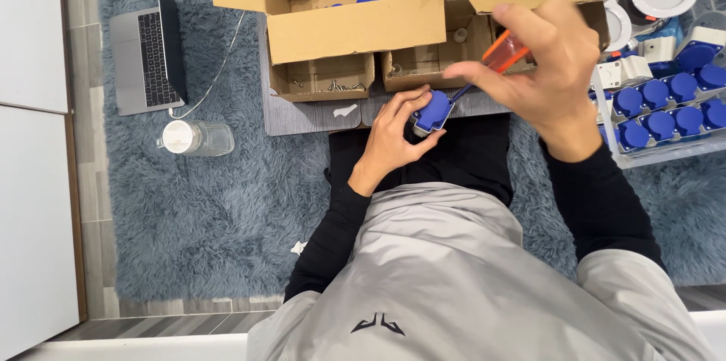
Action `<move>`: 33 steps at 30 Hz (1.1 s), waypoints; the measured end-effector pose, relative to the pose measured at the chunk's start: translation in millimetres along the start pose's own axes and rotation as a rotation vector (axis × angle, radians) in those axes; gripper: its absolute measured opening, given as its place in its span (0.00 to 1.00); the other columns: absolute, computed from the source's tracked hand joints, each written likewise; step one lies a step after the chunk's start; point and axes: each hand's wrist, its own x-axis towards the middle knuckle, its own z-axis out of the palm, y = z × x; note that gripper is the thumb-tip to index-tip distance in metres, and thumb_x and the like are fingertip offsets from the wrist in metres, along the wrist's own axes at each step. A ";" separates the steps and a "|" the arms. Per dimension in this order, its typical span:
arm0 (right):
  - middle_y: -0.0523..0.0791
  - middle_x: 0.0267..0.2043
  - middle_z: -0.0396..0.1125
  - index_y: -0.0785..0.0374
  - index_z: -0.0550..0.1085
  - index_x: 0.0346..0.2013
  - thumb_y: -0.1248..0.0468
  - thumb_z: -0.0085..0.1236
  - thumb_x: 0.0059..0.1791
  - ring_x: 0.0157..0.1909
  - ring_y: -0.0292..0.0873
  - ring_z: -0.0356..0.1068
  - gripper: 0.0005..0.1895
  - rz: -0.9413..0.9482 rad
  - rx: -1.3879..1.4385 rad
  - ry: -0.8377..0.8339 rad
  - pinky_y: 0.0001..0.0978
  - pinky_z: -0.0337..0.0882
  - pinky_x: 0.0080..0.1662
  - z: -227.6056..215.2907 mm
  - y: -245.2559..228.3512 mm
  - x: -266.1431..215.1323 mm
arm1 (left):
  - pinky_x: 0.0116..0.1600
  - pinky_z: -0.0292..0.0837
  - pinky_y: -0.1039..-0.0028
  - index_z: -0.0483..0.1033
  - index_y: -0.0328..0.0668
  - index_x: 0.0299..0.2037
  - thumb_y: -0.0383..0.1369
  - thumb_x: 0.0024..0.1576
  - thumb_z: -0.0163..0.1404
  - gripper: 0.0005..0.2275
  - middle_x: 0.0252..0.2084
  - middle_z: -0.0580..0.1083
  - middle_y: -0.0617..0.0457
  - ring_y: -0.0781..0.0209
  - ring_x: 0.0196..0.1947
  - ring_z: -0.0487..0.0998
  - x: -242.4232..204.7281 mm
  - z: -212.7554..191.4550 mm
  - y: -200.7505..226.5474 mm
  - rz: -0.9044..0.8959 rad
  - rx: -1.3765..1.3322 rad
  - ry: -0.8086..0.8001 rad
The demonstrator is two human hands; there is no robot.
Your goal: Assembling electrical socket components using a screwdriver
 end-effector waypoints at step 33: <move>0.65 0.58 0.64 0.71 0.64 0.69 0.69 0.74 0.64 0.55 0.60 0.67 0.28 0.121 0.254 -0.237 0.49 0.74 0.52 -22.3 -12.7 30.0 | 0.66 0.78 0.58 0.74 0.40 0.62 0.39 0.58 0.70 0.26 0.66 0.75 0.48 0.50 0.65 0.81 0.9 0.7 -0.6 0.006 0.012 -0.001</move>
